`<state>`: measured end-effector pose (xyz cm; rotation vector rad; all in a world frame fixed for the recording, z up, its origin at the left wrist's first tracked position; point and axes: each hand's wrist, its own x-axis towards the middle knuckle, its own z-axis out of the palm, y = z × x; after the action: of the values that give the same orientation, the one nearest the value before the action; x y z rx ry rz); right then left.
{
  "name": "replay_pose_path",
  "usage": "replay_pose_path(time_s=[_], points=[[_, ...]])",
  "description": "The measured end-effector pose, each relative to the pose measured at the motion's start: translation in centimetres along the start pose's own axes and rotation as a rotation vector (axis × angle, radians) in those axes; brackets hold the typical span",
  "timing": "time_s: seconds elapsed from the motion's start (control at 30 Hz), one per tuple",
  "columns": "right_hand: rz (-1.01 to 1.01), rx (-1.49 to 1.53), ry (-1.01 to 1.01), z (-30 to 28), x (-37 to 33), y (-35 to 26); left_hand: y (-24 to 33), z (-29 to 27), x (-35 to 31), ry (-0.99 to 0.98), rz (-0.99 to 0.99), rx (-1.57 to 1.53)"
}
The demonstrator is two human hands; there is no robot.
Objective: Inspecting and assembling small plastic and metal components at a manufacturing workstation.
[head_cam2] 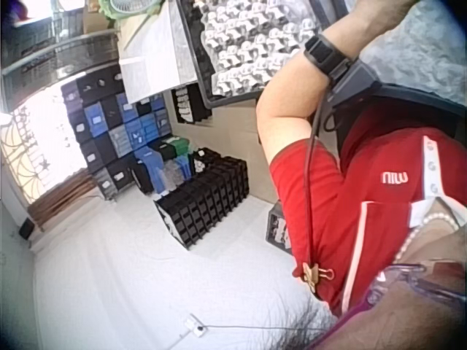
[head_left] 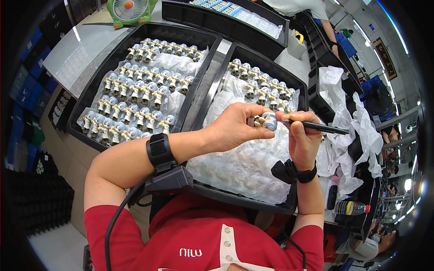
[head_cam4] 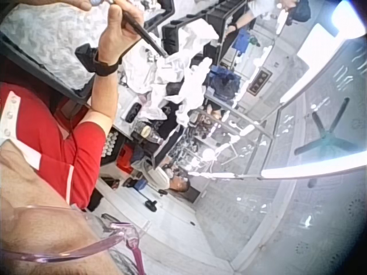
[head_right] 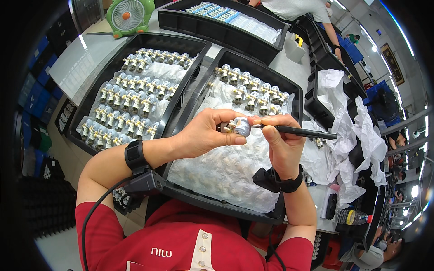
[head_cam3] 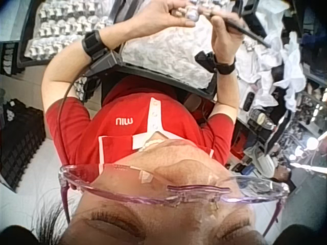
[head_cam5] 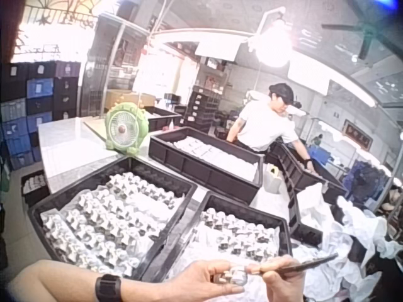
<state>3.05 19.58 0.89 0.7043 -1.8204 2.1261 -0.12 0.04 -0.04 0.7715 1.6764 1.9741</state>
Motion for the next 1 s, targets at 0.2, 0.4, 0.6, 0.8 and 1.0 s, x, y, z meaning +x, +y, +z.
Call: replay_pose_path(time_s=[0.2, 0.4, 0.6, 0.8, 1.0], points=[[0.013, 0.015, 0.025, 0.3, 0.0, -0.1, 0.2, -0.1, -0.1, 0.005, 0.03, 0.007], [0.019, 0.021, 0.037, 0.3, 0.0, -0.1, 0.0, -0.1, 0.0, -0.005, 0.027, -0.003], [0.015, -0.034, -0.01, 0.1, 0.0, -0.2, 0.1, 0.0, 0.0, -0.004, 0.039, -0.019], [0.044, 0.077, 0.038, 0.2, 0.0, -0.3, -0.4, 0.3, 0.2, 0.043, 0.087, -0.009], [0.047, 0.061, 0.015, 0.3, 0.1, -0.2, -0.2, 0.0, 0.0, 0.014, 0.062, 0.034]])
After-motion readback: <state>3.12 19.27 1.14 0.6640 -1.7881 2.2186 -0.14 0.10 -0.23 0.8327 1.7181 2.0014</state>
